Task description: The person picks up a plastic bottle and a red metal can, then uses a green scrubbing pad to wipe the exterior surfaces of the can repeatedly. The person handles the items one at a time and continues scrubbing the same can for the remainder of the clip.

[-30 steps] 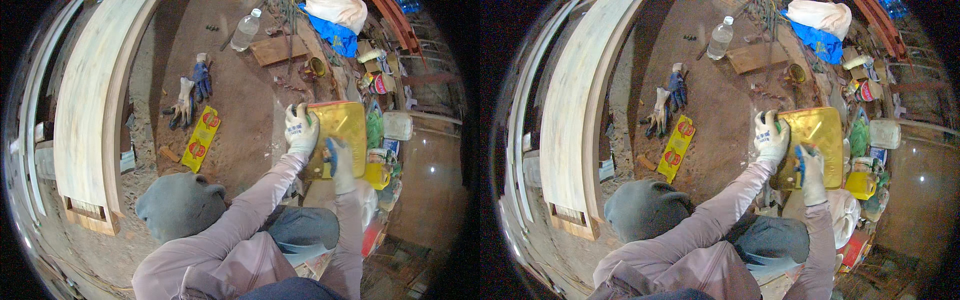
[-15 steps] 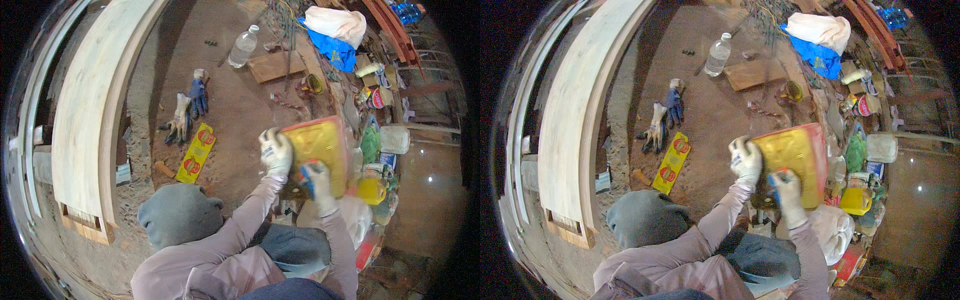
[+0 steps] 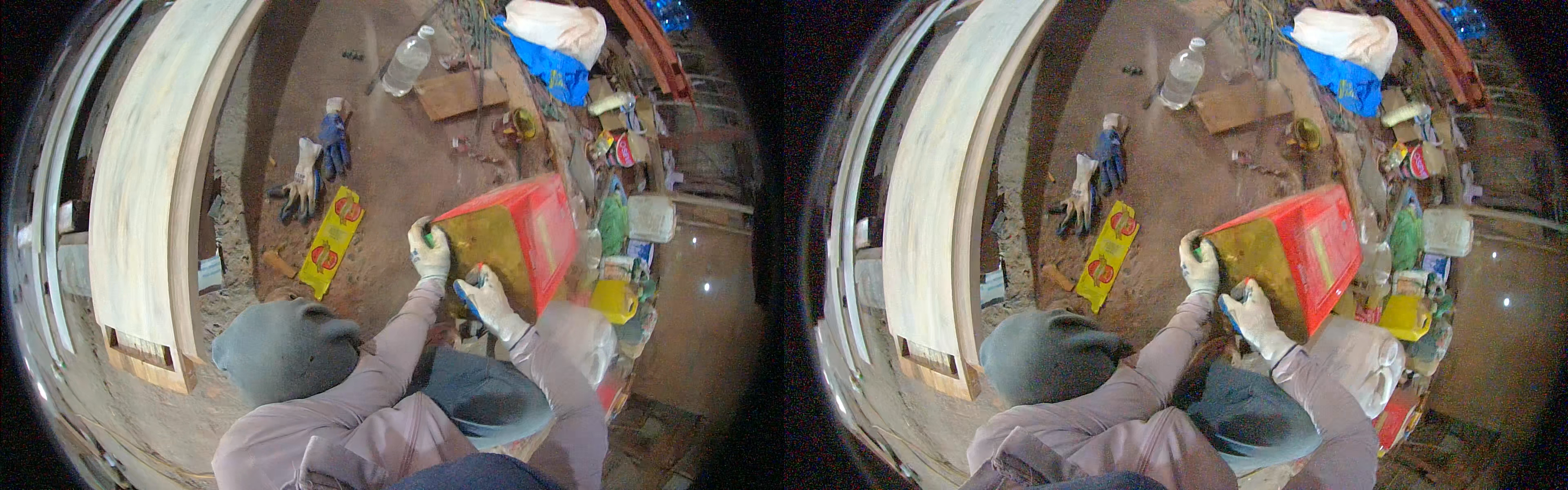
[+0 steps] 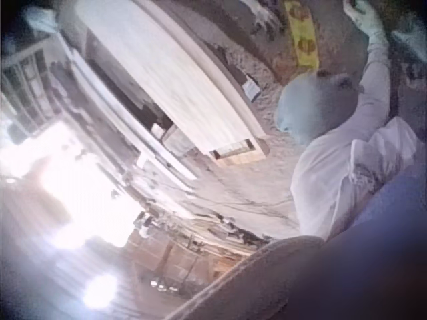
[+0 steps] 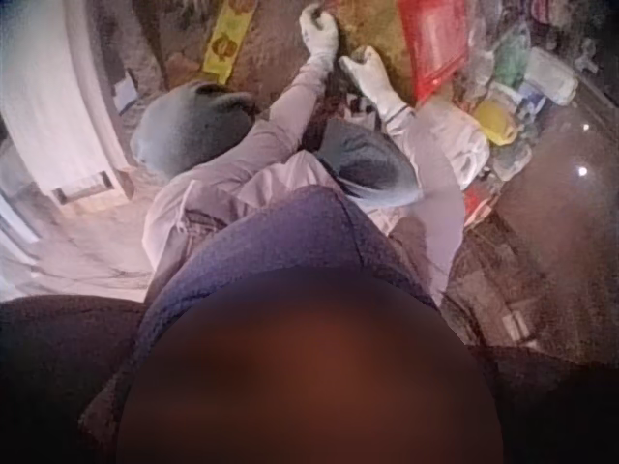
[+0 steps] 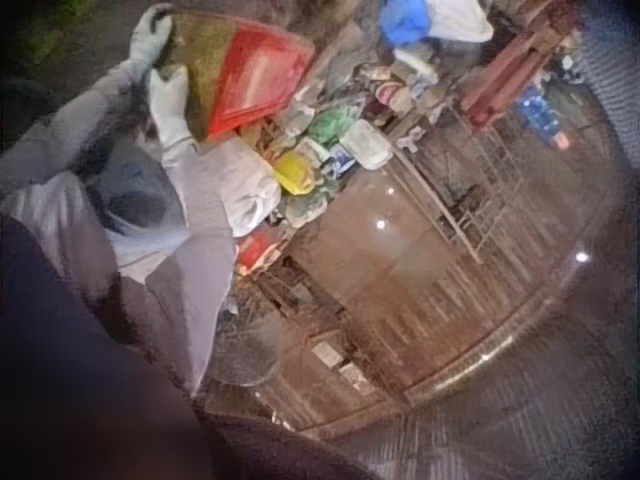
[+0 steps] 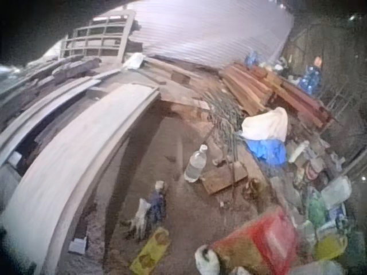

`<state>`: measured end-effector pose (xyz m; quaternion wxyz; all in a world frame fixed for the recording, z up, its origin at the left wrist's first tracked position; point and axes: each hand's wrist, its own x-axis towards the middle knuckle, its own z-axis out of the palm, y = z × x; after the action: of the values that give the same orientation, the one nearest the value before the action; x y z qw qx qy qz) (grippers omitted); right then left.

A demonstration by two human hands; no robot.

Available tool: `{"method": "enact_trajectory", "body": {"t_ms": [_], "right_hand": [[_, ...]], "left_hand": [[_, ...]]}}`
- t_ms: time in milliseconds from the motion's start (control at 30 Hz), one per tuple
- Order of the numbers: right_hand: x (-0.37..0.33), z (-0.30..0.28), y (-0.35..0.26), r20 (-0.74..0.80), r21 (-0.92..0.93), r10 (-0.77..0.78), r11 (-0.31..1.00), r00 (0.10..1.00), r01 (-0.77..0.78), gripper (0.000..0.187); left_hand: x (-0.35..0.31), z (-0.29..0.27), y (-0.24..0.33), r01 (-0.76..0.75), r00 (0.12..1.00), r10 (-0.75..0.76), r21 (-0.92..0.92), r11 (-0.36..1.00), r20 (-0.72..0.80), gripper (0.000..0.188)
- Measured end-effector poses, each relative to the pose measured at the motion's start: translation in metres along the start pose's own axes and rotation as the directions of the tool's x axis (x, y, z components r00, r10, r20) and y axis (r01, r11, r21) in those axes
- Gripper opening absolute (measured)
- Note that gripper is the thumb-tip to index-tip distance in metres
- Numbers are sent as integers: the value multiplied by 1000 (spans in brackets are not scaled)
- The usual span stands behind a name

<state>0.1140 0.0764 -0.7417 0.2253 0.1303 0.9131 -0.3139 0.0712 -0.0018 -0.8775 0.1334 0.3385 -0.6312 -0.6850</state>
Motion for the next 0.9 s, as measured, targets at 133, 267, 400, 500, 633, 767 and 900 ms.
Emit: {"method": "enact_trajectory", "body": {"t_ms": [133, 267, 400, 500, 633, 767, 900], "right_hand": [[1, -44, 14, -43, 542, -37, 838, 998, 54, 14], [2, -119, 25, -331, 602, 183, 796, 926, 58, 17], [3, -133, 26, -463, 513, 210, 855, 861, 68, 22], [5, -86, 24, -358, 386, 151, 922, 922, -1, 29], [4, -18, 22, -126, -93, -48, 995, 991, 37, 30], [9, -30, 20, -136, 125, -144, 979, 980, 162, 23], [16, -97, 12, -270, 459, 37, 883, 962, 95, 12]], "left_hand": [[-7, 25, 40, -59, 998, 61, 153, 987, -7, 29], [-41, 66, 106, -265, 950, 238, 120, 957, 201, 40], [-54, 84, 120, -381, 886, 305, 175, 908, 349, 55], [-38, 59, 79, -328, 909, 284, 102, 939, 304, 52], [-23, 4, 13, -105, 988, 101, 23, 994, 118, 50], [-10, 11, 22, -167, 985, 165, 57, 984, 48, 43], [-18, 51, 94, -161, 979, 127, 228, 960, 157, 37]]}}
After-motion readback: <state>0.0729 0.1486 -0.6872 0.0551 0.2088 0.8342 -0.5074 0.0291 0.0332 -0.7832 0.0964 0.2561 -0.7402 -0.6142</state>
